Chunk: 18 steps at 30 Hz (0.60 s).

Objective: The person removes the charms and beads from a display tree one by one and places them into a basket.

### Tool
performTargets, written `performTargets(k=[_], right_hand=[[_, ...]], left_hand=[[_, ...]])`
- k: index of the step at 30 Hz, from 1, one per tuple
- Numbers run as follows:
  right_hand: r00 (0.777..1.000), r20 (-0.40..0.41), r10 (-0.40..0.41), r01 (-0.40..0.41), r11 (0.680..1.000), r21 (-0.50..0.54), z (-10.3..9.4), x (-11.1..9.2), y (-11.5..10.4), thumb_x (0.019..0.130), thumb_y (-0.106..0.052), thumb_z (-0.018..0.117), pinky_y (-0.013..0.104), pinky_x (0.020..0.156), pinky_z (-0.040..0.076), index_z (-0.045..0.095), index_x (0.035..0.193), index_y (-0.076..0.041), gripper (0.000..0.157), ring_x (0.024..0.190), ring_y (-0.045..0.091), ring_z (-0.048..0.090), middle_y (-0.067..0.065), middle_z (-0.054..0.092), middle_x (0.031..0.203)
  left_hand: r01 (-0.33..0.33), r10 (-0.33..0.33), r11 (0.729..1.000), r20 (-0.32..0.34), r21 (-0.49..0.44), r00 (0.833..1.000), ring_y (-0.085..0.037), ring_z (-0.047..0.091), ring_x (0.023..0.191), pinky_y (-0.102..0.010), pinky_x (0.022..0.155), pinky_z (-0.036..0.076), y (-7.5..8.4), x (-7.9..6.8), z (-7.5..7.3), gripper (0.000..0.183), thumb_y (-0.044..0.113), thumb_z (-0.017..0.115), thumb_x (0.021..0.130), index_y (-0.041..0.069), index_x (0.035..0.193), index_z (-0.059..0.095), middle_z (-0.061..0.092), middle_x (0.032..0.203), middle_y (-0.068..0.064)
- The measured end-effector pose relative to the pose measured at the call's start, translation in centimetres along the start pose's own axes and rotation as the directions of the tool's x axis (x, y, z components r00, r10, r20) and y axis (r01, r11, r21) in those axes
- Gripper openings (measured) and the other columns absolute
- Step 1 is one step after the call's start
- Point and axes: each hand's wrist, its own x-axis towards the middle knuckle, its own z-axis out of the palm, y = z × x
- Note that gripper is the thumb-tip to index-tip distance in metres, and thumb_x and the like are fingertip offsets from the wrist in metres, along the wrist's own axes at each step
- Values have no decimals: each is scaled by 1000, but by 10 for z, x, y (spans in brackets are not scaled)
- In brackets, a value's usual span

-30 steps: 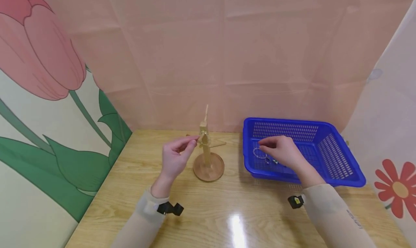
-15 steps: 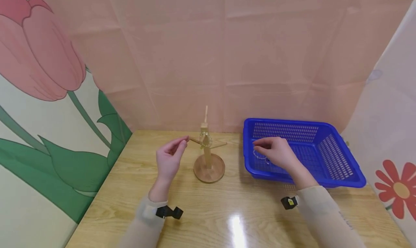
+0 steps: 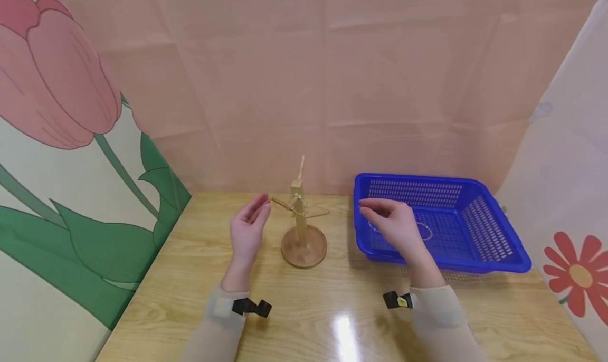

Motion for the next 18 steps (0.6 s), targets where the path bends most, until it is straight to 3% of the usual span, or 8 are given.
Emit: performTargets(k=[4,9,13,18], right_hand=[[999,-26,18,-16,995,100,13,-6,-6,103,-44,74,16,83,57,74,135,-8,49,106,2,70,6,77,126],[999,-47,-6,13,989,149,30,-10,-17,103,-39,76,15,89,56,76,131,-7,43,106,4,72,12,77,124],[998,-49,-30,39,980,197,44,-10,-27,103,-34,77,17,88,58,76,128,-3,40,104,6,73,11,78,120],[996,-65,-61,79,943,323,61,-9,-40,102,-21,78,22,90,60,74,126,5,36,103,9,75,11,80,115]], left_hand=[[39,-37,999,47,-27,998,-43,67,126,-31,101,58,-7,3,2,41,-7,75,97,-11,137,65,69,135,-27],[35,-32,998,72,-43,997,-47,65,127,-31,100,58,-10,4,1,41,-7,75,97,-11,137,65,69,135,-26],[29,-28,999,71,-26,997,-36,71,120,-31,98,59,-9,4,0,36,-6,75,98,-10,133,68,71,131,-25],[19,-17,1000,65,-20,998,-22,76,110,-30,95,61,-7,3,-2,31,-6,75,98,-10,128,72,72,125,-29]])
